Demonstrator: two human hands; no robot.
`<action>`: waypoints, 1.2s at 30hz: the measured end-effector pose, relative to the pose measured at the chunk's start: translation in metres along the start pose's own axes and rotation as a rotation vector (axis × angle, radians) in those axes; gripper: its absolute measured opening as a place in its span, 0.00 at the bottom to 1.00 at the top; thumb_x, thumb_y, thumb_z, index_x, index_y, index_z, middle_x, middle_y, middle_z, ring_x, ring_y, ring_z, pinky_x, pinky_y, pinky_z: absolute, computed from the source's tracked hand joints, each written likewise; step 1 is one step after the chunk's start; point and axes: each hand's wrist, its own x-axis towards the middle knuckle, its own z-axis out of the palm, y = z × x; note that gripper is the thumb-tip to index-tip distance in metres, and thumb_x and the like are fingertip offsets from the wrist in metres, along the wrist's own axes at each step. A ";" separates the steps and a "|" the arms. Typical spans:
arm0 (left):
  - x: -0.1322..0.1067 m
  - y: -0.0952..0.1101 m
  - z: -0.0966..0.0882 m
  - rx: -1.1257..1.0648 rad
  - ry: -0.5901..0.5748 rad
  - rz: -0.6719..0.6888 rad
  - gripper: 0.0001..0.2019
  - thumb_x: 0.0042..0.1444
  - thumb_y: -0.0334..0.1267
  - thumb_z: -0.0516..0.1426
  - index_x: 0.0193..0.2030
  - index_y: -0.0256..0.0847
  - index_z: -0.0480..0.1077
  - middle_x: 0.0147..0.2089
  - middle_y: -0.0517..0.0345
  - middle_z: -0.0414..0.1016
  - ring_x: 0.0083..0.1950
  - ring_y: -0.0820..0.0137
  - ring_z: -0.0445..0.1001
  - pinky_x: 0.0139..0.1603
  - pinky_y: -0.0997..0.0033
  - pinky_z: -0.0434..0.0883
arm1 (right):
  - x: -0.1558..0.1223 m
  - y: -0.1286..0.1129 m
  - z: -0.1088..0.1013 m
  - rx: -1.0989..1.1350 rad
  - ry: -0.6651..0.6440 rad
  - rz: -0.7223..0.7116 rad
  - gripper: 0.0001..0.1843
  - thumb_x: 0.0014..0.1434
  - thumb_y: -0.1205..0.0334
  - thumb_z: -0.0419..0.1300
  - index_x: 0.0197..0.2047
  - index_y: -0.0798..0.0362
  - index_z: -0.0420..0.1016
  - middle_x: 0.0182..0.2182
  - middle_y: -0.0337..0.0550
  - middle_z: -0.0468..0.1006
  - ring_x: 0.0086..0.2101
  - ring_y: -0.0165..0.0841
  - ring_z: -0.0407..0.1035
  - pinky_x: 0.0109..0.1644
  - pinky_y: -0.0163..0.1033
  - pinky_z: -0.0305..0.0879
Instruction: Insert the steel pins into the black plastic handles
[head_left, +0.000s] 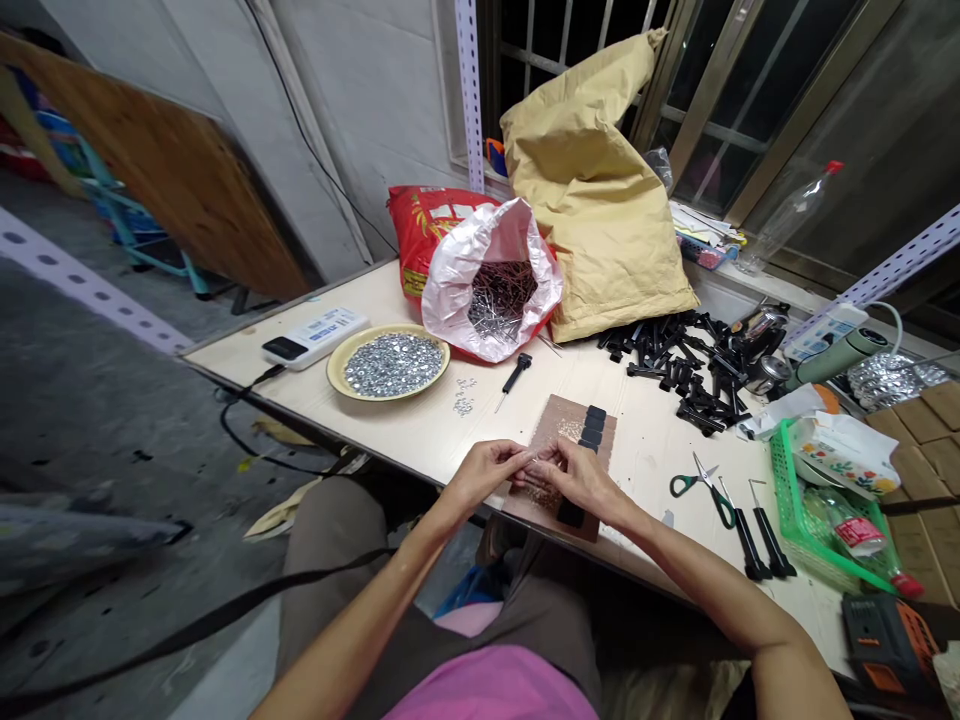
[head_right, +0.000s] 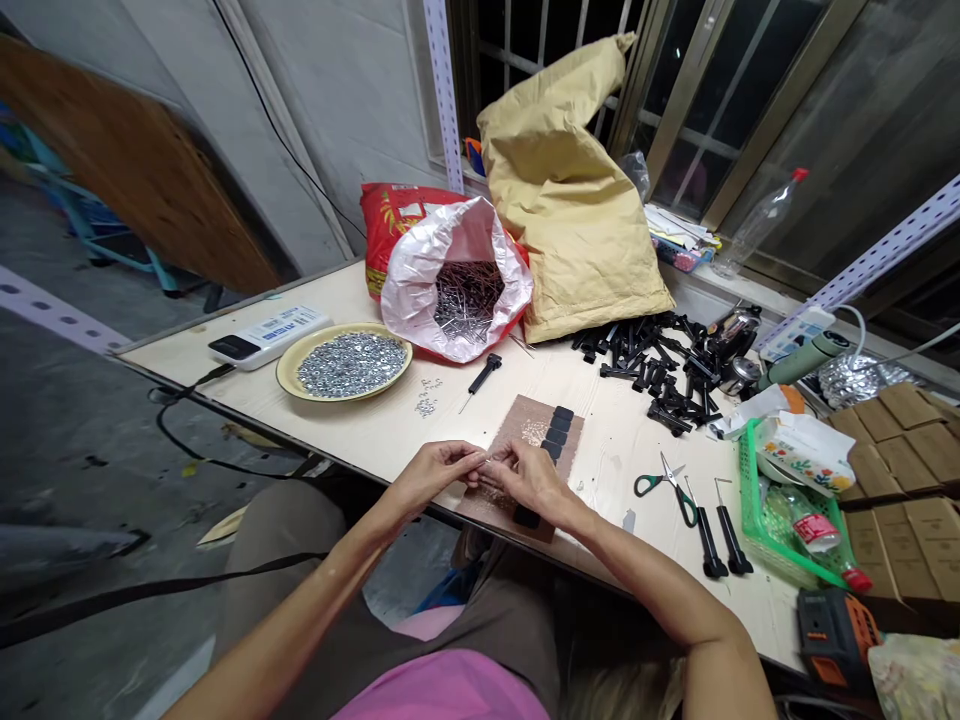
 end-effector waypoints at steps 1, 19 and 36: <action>0.000 0.000 0.000 -0.021 0.013 -0.008 0.15 0.39 0.48 0.64 0.25 0.36 0.73 0.19 0.62 0.71 0.22 0.74 0.68 0.28 0.73 0.68 | -0.001 0.000 -0.002 -0.072 0.025 -0.058 0.09 0.52 0.61 0.63 0.34 0.54 0.67 0.25 0.35 0.71 0.25 0.27 0.65 0.29 0.32 0.60; 0.019 -0.016 0.021 -0.473 0.088 -0.148 0.12 0.42 0.39 0.68 0.28 0.32 0.73 0.30 0.51 0.80 0.32 0.71 0.78 0.42 0.72 0.75 | 0.004 0.044 0.009 -0.436 0.274 -0.354 0.11 0.63 0.68 0.49 0.46 0.53 0.69 0.35 0.45 0.72 0.38 0.36 0.68 0.44 0.41 0.67; 0.020 -0.015 0.012 -0.482 0.148 -0.169 0.10 0.41 0.36 0.68 0.26 0.32 0.74 0.27 0.55 0.79 0.29 0.75 0.77 0.36 0.77 0.75 | -0.016 0.050 -0.008 -0.758 0.383 -0.322 0.12 0.64 0.67 0.51 0.43 0.50 0.75 0.36 0.46 0.73 0.37 0.35 0.66 0.40 0.38 0.63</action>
